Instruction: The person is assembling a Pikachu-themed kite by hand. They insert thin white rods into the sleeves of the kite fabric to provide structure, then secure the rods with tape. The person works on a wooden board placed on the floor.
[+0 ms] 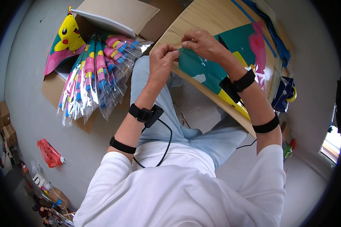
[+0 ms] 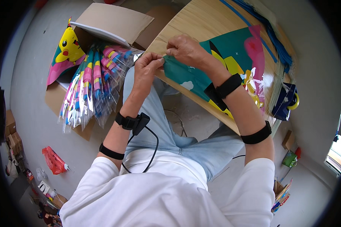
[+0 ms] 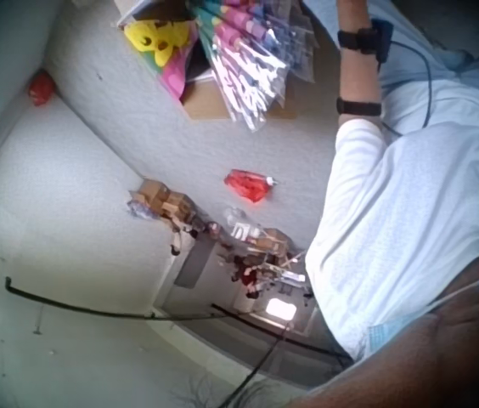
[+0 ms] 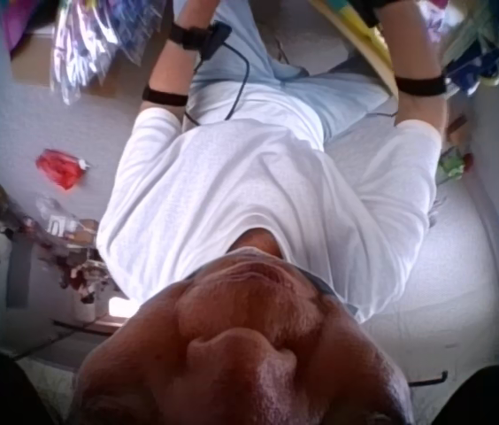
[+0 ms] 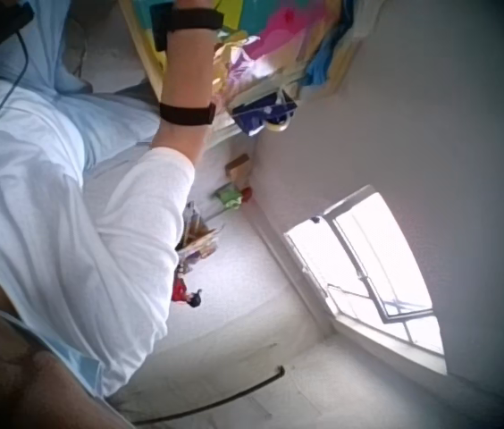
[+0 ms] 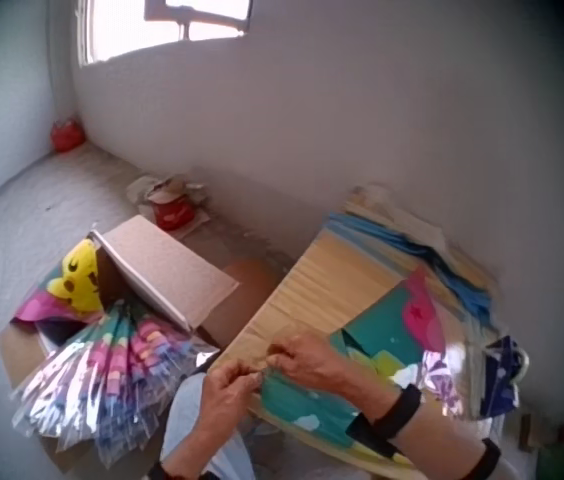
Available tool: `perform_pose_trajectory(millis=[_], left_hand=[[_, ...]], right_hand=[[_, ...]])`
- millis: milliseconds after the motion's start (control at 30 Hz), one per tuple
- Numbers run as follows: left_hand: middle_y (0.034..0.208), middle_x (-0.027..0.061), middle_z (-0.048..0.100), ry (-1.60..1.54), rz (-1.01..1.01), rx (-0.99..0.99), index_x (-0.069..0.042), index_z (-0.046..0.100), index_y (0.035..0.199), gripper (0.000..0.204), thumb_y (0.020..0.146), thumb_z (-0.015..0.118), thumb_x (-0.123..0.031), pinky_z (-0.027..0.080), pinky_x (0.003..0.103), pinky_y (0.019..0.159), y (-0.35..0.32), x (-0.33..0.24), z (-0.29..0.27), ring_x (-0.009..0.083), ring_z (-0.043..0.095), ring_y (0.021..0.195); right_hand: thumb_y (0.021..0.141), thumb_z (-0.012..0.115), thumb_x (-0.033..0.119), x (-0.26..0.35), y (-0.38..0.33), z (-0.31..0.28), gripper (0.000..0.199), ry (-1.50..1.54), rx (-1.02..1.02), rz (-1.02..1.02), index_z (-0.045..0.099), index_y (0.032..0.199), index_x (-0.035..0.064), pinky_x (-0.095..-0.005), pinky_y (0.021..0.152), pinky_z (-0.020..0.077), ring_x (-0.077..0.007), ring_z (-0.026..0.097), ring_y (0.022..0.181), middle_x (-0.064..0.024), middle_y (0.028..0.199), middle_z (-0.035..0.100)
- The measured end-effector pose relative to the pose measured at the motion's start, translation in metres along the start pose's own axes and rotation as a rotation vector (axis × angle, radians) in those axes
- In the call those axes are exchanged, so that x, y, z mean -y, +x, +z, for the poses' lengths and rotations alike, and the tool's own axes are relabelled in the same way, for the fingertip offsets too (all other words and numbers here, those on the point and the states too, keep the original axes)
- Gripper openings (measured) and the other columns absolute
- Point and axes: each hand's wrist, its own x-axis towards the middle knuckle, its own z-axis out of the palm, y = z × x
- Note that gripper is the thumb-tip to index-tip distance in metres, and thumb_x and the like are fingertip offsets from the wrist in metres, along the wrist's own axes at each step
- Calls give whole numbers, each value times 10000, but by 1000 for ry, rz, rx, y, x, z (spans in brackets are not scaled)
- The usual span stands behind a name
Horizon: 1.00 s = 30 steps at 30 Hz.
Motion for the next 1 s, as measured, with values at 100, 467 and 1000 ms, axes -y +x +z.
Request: perform_pose_trajectory(millis=[100, 467, 1000], left_hand=[[865, 15, 669, -6, 47, -32, 6, 673, 958, 99, 908, 664, -79, 531, 236, 720, 4, 3, -5, 89, 638, 778], [837, 13, 658, 542, 263, -103, -5, 669, 992, 112, 890, 668, -52, 468, 221, 669, -13, -14, -18, 62, 579, 728], [1022, 85, 637, 409, -329, 390, -23, 540, 1242, 510, 896, 734, -343, 578, 313, 771, -79, -33, 156, 171, 673, 913]], right_hand=[[837, 691, 169, -4, -31, -13, 243, 39, -396, 11, 705, 1024, 14, -412, 817, 527, -358, 665, 925, -182, 973, 700], [796, 779, 306, -144, -336, -44, 564, -453, -605, 1107, 618, 1260, 29, -456, 965, 492, -399, 618, 1136, -249, 1196, 644], [765, 642, 100, -36, -317, -8, 108, -545, -960, 267, 667, 869, 90, -448, 898, 430, -276, 571, 931, -76, 893, 614]])
